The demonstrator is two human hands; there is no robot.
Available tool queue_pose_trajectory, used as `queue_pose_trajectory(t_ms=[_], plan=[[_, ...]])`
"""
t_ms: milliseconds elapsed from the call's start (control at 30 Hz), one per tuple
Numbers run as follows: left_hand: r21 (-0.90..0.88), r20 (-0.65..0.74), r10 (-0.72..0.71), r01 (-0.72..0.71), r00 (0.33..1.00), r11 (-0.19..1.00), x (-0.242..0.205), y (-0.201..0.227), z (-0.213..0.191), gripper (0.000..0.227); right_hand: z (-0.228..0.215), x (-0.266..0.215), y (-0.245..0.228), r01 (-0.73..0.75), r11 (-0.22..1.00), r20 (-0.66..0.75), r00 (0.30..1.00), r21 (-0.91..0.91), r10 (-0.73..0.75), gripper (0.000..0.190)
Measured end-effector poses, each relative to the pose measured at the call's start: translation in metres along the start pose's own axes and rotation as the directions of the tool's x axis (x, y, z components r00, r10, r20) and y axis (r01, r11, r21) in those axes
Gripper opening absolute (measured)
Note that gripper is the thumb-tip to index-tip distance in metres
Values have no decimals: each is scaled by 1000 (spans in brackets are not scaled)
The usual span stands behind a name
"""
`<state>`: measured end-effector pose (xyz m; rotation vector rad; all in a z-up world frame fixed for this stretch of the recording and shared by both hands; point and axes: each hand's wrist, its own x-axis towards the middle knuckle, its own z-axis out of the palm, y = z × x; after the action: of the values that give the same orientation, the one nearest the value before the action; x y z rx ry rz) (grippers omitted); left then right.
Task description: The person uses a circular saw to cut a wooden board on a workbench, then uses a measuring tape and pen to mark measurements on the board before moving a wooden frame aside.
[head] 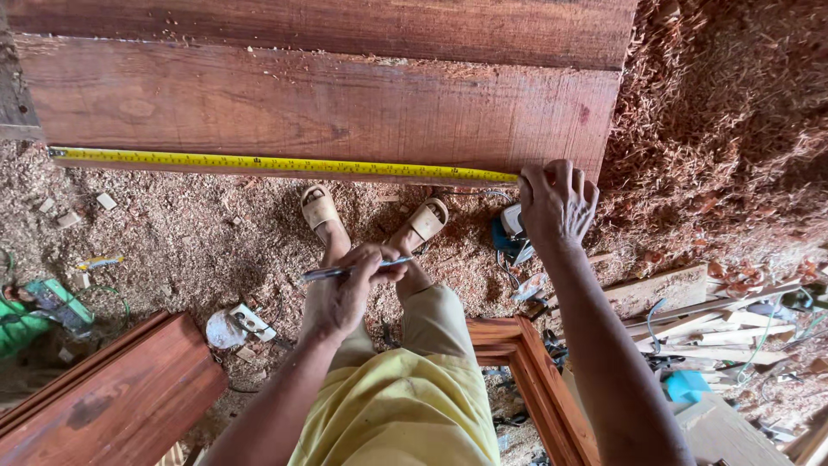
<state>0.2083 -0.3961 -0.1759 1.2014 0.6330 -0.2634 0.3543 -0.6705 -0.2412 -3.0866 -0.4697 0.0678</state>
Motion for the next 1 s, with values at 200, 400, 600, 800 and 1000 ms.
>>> queue_pose_trajectory(t_ms=[200, 400, 600, 800, 1000], plan=[[2, 104, 49, -49, 993, 999, 14, -42, 11, 30, 9, -7, 9, 102, 990, -219, 968, -94, -120, 13], [130, 211, 129, -159, 969, 979, -11, -58, 6, 25, 21, -10, 9, 72, 993, -262, 961, -90, -93, 10], [261, 217, 212, -266, 953, 928, 1, -34, -9, 19, 10, -9, 2, 62, 997, -202, 977, -35, -67, 9], [247, 153, 392, -419, 907, 874, 37, -35, -31, 11, 7, -11, -1, 63, 997, -228, 971, -46, -72, 12], [200, 198, 350, -387, 916, 900, 14, -24, -16, 9, 4, -10, -4, 82, 996, -247, 965, -38, -89, 13]])
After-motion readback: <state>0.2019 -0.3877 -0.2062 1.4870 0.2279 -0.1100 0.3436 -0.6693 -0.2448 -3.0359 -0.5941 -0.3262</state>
